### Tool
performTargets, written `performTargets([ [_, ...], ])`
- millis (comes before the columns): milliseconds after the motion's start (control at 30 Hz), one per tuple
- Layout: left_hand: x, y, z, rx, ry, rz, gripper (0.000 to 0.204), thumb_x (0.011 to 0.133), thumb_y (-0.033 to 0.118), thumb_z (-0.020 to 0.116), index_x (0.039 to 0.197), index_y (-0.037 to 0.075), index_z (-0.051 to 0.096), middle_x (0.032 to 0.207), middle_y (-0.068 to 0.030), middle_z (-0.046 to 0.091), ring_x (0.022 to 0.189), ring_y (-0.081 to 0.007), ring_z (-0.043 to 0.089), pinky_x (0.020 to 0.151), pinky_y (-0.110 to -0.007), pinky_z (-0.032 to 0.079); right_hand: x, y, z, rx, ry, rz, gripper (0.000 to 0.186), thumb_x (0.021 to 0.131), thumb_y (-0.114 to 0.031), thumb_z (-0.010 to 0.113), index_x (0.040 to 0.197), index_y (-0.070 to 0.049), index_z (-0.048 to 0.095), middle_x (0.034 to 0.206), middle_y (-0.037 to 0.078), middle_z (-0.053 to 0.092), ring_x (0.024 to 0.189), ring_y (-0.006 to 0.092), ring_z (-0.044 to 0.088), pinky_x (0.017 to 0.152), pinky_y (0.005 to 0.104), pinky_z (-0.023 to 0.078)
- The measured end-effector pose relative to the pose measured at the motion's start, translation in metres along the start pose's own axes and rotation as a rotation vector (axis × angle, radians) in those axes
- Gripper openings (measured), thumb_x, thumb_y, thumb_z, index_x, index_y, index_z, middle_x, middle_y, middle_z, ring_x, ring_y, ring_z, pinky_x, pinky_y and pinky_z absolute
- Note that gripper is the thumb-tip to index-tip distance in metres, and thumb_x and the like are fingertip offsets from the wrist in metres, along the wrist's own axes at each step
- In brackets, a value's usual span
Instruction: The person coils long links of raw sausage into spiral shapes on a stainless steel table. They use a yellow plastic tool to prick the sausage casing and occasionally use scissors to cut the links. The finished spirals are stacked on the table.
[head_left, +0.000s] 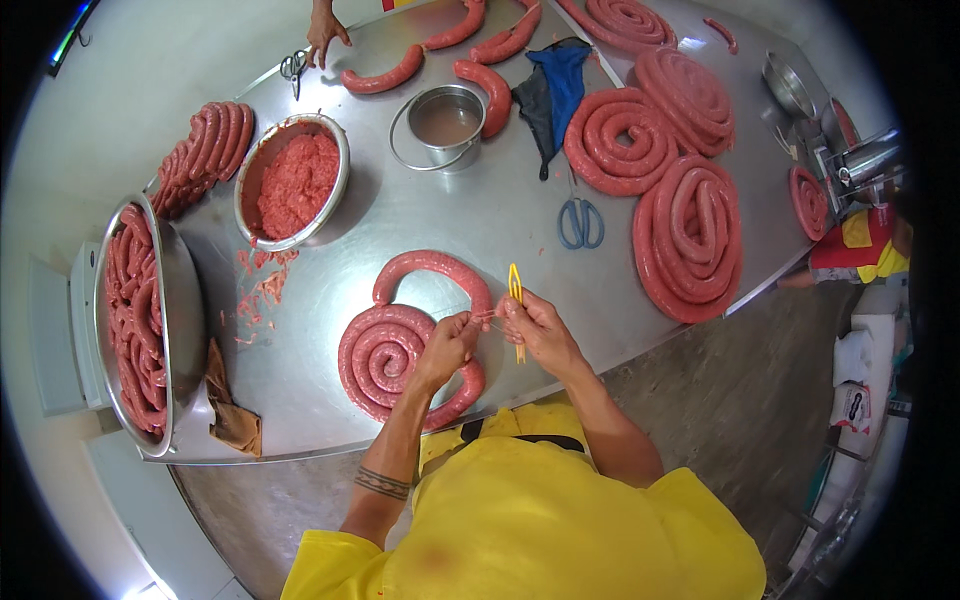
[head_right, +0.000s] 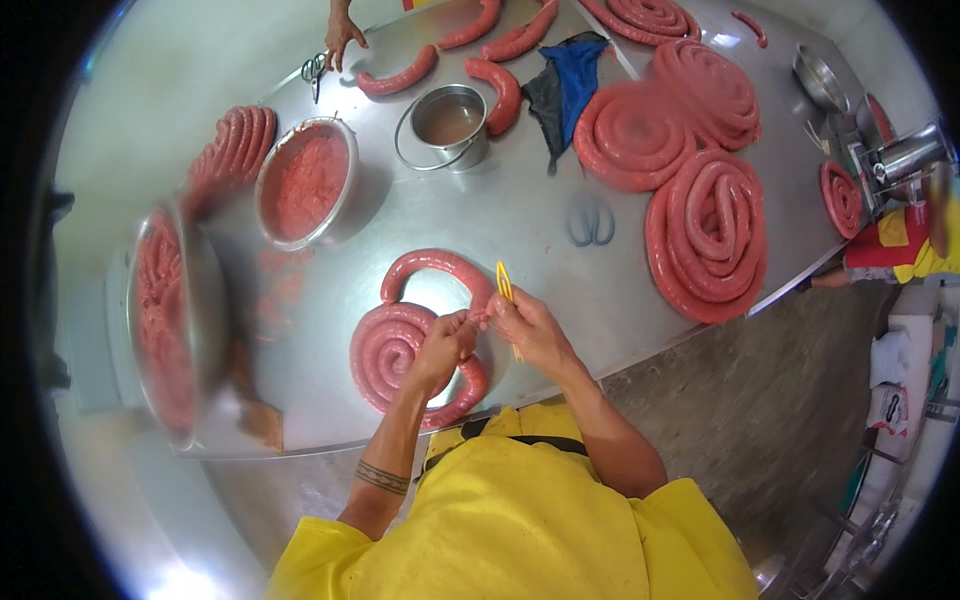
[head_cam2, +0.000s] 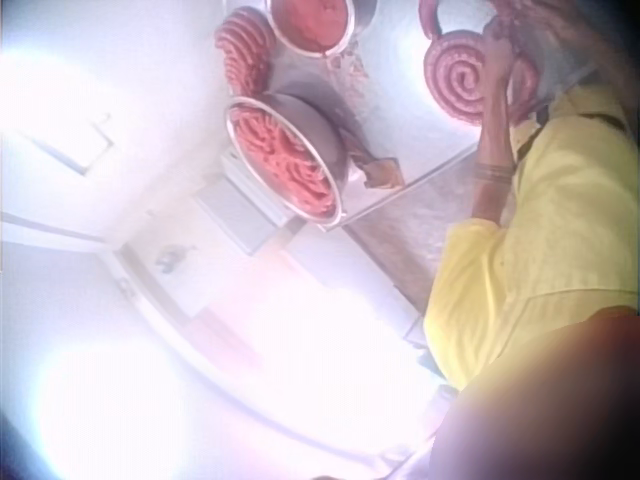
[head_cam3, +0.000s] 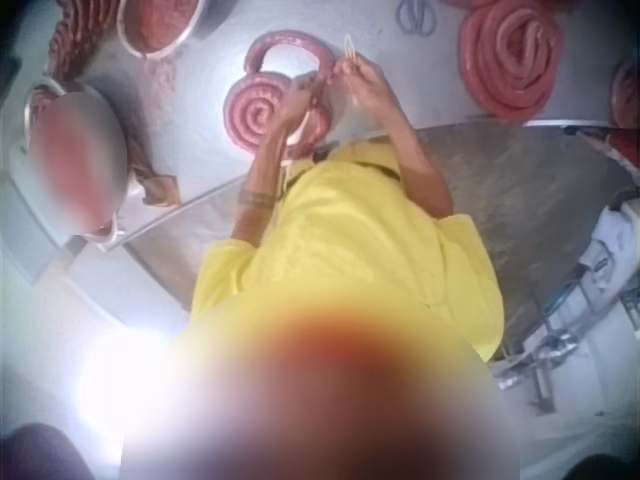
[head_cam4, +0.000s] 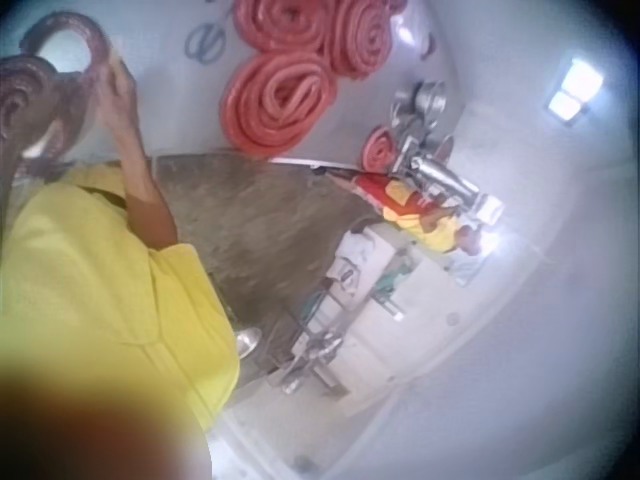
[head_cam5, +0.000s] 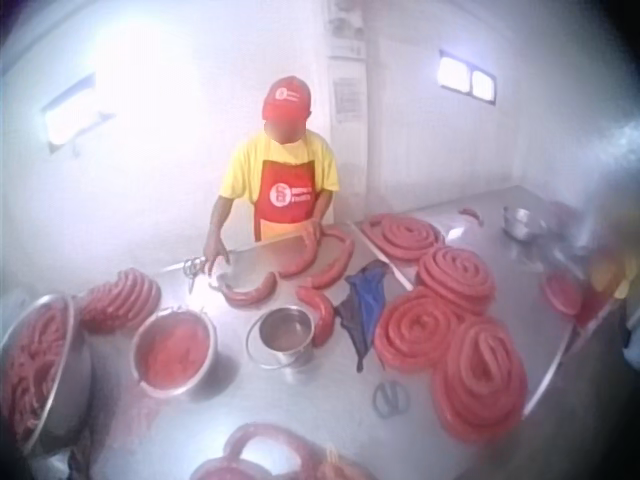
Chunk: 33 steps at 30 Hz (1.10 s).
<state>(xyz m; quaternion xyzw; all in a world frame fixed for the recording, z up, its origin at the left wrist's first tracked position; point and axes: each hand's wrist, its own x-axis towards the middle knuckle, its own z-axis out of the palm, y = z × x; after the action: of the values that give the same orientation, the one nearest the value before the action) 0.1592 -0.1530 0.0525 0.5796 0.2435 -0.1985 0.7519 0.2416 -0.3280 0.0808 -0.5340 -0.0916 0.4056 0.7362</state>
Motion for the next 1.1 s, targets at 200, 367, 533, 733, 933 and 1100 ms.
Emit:
performTargets([
  [200, -0.005, 0.009, 0.009, -0.055, -0.111, 0.08, 0.029, 0.107, 0.029, 0.052, 0.101, 0.003, 0.062, 0.062, 0.0068, 0.042, 0.055, -0.0052, 0.037, 0.052, -0.023, 0.031, -0.014, 0.005, -0.03, 0.2, 0.116, 0.073, 0.024, 0.109, -0.026, 0.049, 0.097, -0.006, 0.055, 0.07, -0.005, 0.041, 0.061, 0.0047, 0.035, 0.056, 0.0221, 0.031],
  [367, 0.001, 0.003, 0.012, 0.487, -0.066, 0.243, 0.028, 0.105, 0.029, 0.054, 0.101, 0.003, 0.062, 0.062, -0.0061, 0.057, 0.052, -0.0155, 0.055, 0.051, -0.031, 0.043, -0.011, -0.008, -0.043, 0.146, 0.081, 0.051, 0.021, 0.109, -0.023, 0.049, 0.098, -0.007, 0.055, 0.07, -0.004, 0.04, 0.063, 0.0062, 0.038, 0.06, 0.0242, 0.036],
  [533, 0.022, -0.018, 0.027, 1.021, 0.158, 0.461, 0.018, 0.102, 0.02, 0.053, 0.1, 0.004, 0.062, 0.07, -0.0212, 0.062, 0.063, -0.0368, 0.065, 0.058, -0.045, 0.048, -0.015, -0.008, -0.039, 0.069, 0.037, 0.028, 0.022, 0.109, -0.024, 0.049, 0.101, -0.006, 0.057, 0.073, -0.004, 0.043, 0.064, 0.0065, 0.039, 0.06, 0.0229, 0.036],
  [733, 0.04, -0.026, 0.031, 0.72, 0.421, 0.404, 0.02, 0.102, 0.019, 0.052, 0.1, 0.001, 0.062, 0.074, -0.0246, 0.064, 0.067, -0.0424, 0.065, 0.061, -0.047, 0.049, -0.027, 0.002, 0.01, -0.879, 0.053, -0.177, 0.021, 0.106, -0.02, 0.049, 0.11, -0.003, 0.06, 0.103, 0.006, 0.061, 0.092, 0.0184, 0.056, 0.083, 0.0354, 0.047],
  [933, 0.022, -0.025, 0.013, 0.627, 0.31, 0.453, 0.023, 0.103, 0.019, 0.052, 0.1, -0.001, 0.062, 0.079, -0.0246, 0.064, 0.067, -0.0375, 0.064, 0.064, -0.045, 0.048, -0.034, -0.135, -0.087, 0.223, 0.348, -0.598, 0.02, 0.104, -0.014, 0.05, 0.119, -0.005, 0.06, 0.127, 0.016, 0.052, 0.114, 0.0248, 0.054, 0.099, 0.0331, 0.04],
  [1100, 0.025, -0.03, 0.005, 0.765, 0.289, 0.584, 0.025, 0.105, 0.019, 0.048, 0.099, -0.001, 0.061, 0.075, -0.0282, 0.057, 0.061, -0.0391, 0.058, 0.065, -0.049, 0.047, -0.083, -0.199, -0.204, 0.277, 0.104, -0.658, 0.022, 0.108, -0.023, 0.045, 0.117, -0.008, 0.059, 0.096, 0.006, 0.058, 0.088, 0.0159, 0.057, 0.079, 0.0261, 0.046],
])
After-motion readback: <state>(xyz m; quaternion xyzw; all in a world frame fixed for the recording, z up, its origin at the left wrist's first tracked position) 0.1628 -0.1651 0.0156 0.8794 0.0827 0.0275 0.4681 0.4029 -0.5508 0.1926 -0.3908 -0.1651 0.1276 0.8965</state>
